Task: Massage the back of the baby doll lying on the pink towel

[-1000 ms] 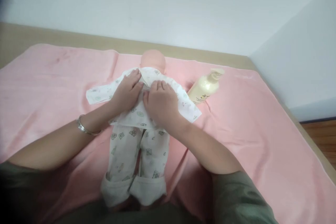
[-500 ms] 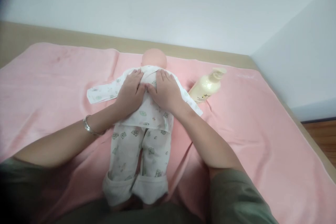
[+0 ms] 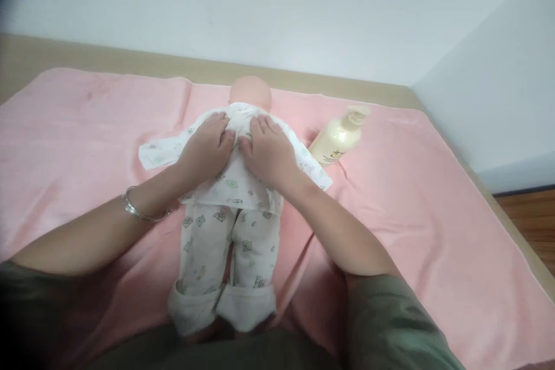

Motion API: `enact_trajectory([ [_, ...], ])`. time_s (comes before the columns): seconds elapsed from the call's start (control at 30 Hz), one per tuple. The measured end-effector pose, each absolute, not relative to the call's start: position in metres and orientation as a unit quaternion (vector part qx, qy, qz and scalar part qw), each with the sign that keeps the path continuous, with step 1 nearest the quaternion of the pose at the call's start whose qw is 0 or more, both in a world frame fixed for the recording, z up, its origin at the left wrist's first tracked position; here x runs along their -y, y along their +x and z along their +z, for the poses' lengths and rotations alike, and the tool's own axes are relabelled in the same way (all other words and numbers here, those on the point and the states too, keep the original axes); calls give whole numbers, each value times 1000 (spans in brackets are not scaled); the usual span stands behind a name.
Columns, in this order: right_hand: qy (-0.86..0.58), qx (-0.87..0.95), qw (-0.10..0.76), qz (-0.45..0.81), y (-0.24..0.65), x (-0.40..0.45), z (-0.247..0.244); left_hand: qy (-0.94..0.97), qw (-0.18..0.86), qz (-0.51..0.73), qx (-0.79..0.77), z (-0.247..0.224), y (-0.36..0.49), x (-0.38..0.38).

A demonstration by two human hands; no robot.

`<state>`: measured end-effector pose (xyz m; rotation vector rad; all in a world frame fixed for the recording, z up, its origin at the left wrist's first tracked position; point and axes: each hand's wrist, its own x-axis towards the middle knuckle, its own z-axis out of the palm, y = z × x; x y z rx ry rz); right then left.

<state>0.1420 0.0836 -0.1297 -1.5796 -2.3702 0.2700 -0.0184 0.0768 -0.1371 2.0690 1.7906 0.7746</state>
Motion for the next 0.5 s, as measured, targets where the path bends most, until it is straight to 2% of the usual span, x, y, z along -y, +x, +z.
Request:
enact_trajectory([
  [0.17, -567, 803, 144, 114, 152, -113, -133, 757, 122, 272, -582, -139, -10, -56],
  [0.37, -563, 808, 168, 32, 134, -65, -131, 714, 193, 274, -615, -143, -26, -89],
  [0.5, -559, 813, 153, 57, 136, -71, -128, 724, 159, 304, -599, -151, -22, -86],
])
